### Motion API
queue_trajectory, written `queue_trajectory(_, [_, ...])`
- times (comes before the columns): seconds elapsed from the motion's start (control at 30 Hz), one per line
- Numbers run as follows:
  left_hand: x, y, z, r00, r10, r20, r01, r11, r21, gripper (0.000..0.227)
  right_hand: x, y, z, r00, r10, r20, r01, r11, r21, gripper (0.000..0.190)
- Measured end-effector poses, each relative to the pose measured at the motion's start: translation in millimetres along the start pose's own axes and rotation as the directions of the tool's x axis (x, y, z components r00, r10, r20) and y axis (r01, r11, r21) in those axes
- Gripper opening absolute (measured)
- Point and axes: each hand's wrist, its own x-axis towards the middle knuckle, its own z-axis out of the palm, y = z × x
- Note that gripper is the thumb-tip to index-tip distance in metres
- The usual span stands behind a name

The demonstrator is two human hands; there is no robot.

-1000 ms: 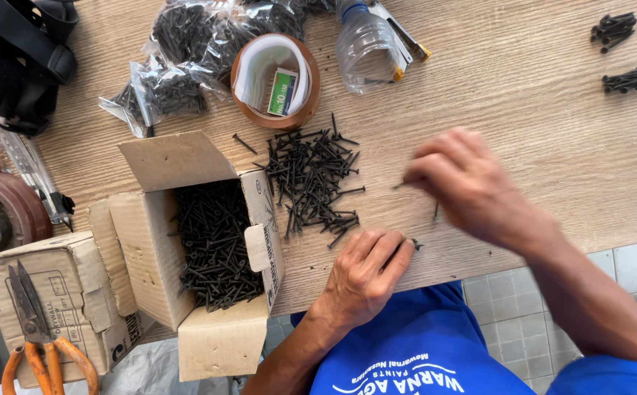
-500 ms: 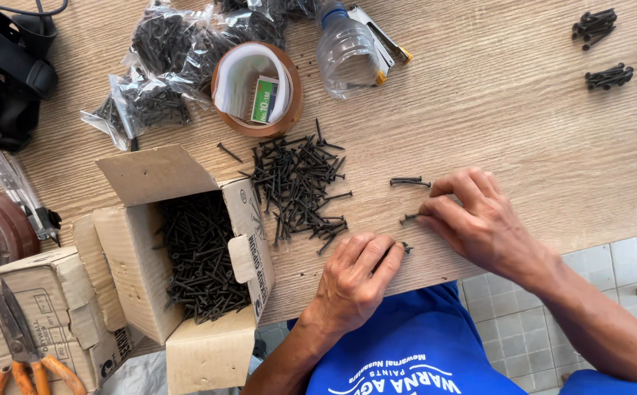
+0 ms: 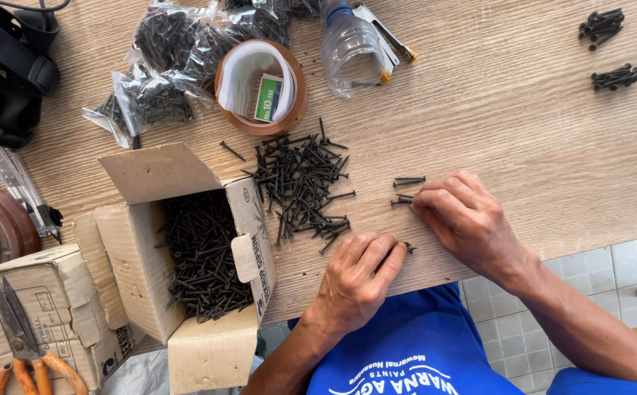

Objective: The person sorts black screws from a cardboard box onto a wooden table, arranging them into small piles. The person repeatedly picks up screws and places them in organized groups on the table surface.

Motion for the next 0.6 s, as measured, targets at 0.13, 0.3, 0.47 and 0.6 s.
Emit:
queue_trajectory(0.13, [0, 0, 0, 1.0, 0.0, -0.002, 0.0, 1.0, -0.005, 0.015, -5, 4, 5, 0.995, 0.103, -0.005, -0.103, 0.995, 0.018, 0.018])
queue_trajectory(0.3, [2, 1, -2, 1.0, -0.022, -0.003, 0.022, 0.998, -0.066, 0.015, 6, 6, 3, 0.982, 0.168, 0.086, -0.169, 0.986, 0.01, 0.041])
queue_trajectory(0.47, [-7, 1, 6, 0.996, -0.088, -0.024, 0.085, 0.991, -0.105, 0.024, 4, -9, 8, 0.987, 0.136, 0.08, -0.142, 0.987, 0.073, 0.021])
queue_trajectory(0.6, [-14, 0, 15, 0.988, -0.137, -0.065, 0.134, 0.99, -0.05, 0.042, -5, -20, 2, 0.978, 0.078, 0.192, -0.107, 0.983, 0.149, 0.02])
